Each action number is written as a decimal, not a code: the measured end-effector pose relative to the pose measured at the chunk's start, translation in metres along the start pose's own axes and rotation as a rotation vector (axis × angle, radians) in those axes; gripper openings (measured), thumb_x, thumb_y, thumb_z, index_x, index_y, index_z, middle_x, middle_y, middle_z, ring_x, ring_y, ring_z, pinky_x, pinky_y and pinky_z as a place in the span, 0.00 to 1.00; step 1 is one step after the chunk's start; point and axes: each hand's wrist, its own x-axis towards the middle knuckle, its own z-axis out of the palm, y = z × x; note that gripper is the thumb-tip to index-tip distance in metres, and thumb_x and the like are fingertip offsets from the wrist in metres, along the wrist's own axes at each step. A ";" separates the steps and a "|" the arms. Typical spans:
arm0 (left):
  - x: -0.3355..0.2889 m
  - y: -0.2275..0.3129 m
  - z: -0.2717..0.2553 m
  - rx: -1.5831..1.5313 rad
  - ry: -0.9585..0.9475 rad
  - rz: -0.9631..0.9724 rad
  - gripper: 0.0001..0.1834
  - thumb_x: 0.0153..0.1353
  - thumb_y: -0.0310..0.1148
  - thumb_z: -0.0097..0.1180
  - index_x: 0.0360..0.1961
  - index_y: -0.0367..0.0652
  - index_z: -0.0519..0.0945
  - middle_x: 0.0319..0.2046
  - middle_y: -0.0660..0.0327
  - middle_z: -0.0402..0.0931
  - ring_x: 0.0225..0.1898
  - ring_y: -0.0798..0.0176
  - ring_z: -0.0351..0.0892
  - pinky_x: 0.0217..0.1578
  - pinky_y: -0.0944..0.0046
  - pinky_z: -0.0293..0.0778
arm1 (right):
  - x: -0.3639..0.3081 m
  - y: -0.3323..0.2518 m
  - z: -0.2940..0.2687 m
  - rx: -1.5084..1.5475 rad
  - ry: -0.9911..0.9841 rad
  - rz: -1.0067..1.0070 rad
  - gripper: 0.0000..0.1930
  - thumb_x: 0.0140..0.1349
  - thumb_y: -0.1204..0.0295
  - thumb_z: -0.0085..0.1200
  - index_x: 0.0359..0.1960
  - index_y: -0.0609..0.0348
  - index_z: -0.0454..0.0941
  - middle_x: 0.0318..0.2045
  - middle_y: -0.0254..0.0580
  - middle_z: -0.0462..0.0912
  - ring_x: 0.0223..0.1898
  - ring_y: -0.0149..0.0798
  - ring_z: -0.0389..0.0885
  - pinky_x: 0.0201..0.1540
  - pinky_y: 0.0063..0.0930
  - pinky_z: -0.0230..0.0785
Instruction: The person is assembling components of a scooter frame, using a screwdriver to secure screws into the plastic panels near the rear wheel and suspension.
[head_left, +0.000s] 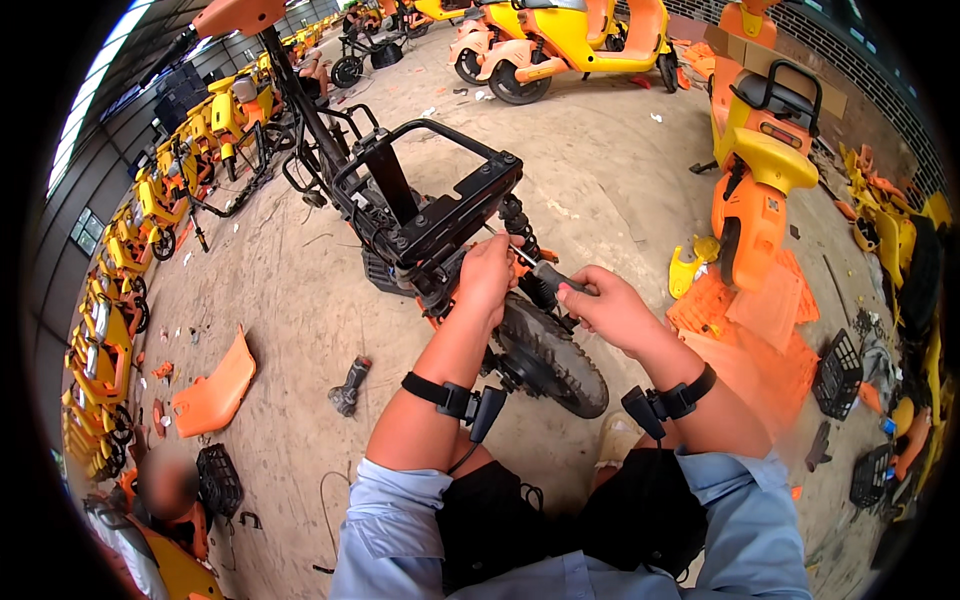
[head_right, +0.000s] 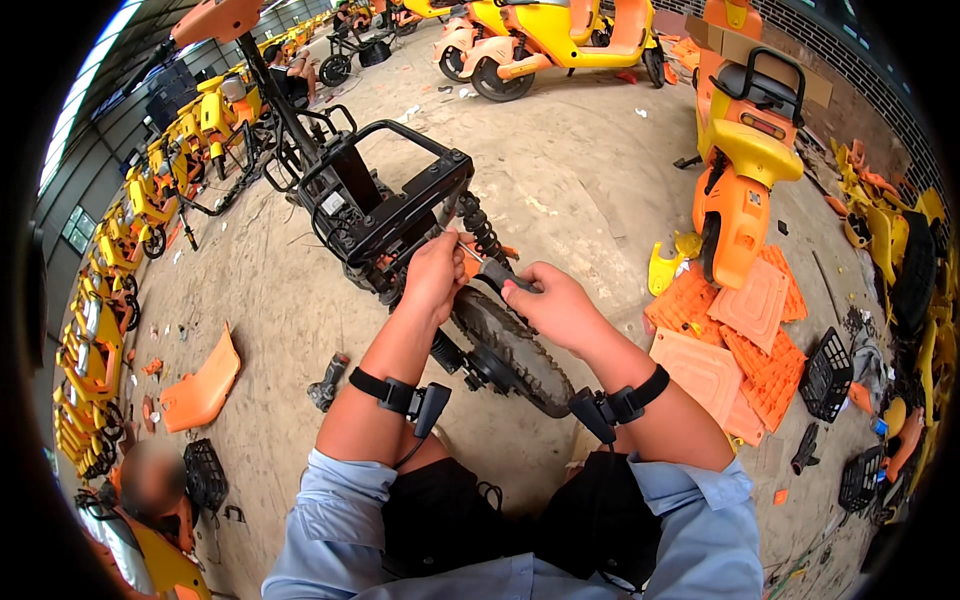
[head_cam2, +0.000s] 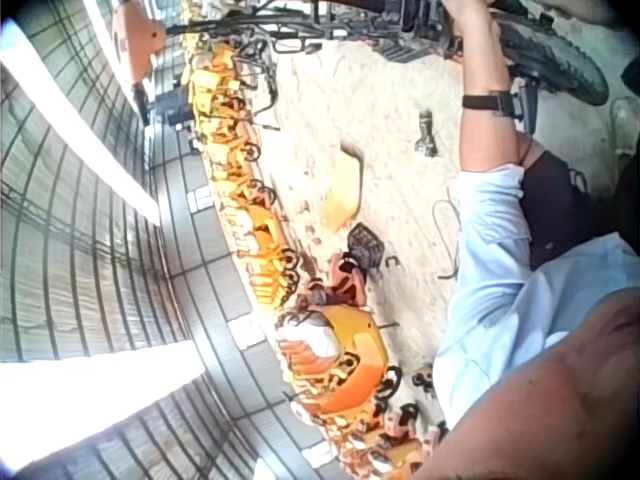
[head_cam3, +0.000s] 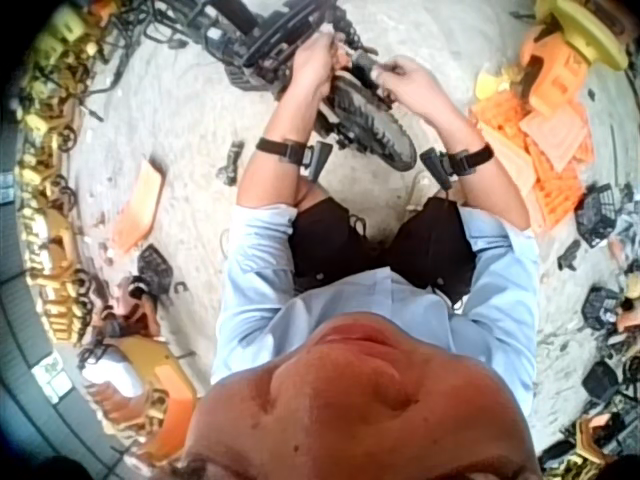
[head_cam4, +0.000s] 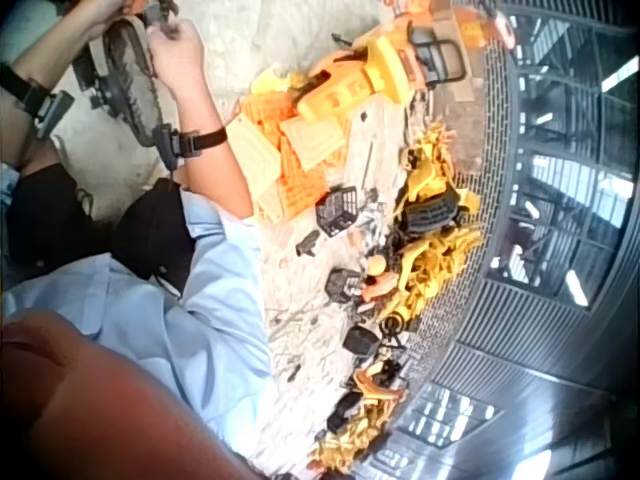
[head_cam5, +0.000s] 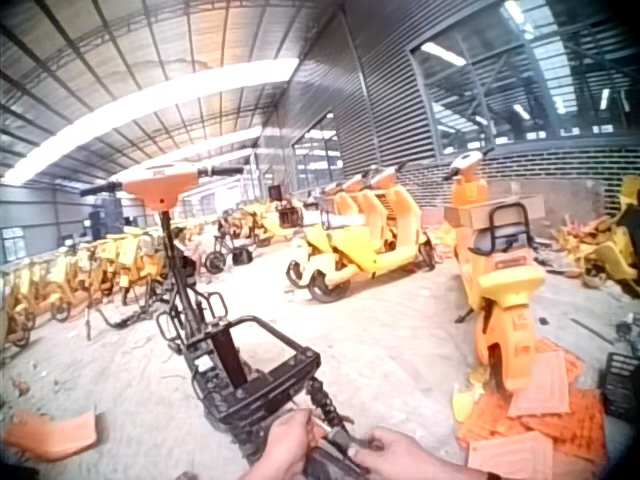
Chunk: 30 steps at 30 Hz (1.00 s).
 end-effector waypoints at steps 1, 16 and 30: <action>0.000 0.000 -0.003 0.021 -0.005 0.001 0.17 0.74 0.41 0.45 0.39 0.38 0.79 0.19 0.73 0.58 0.19 0.76 0.54 0.22 0.70 0.57 | -0.004 0.002 0.008 -0.198 0.110 -0.131 0.14 0.64 0.63 0.57 0.41 0.62 0.74 0.33 0.44 0.82 0.33 0.43 0.81 0.36 0.36 0.73; -0.003 0.003 -0.003 0.147 -0.037 -0.014 0.19 0.74 0.43 0.45 0.36 0.39 0.78 0.17 0.75 0.56 0.17 0.77 0.51 0.20 0.72 0.54 | -0.005 -0.004 -0.005 0.413 -0.209 0.247 0.20 0.69 0.54 0.51 0.50 0.59 0.75 0.34 0.44 0.82 0.27 0.33 0.80 0.28 0.27 0.73; -0.011 0.009 0.002 0.274 0.006 0.004 0.18 0.71 0.45 0.51 0.30 0.43 0.77 0.17 0.73 0.61 0.16 0.75 0.57 0.18 0.71 0.57 | -0.019 0.005 0.023 -0.874 0.476 -0.648 0.20 0.55 0.66 0.64 0.47 0.58 0.73 0.42 0.47 0.75 0.43 0.53 0.78 0.43 0.42 0.72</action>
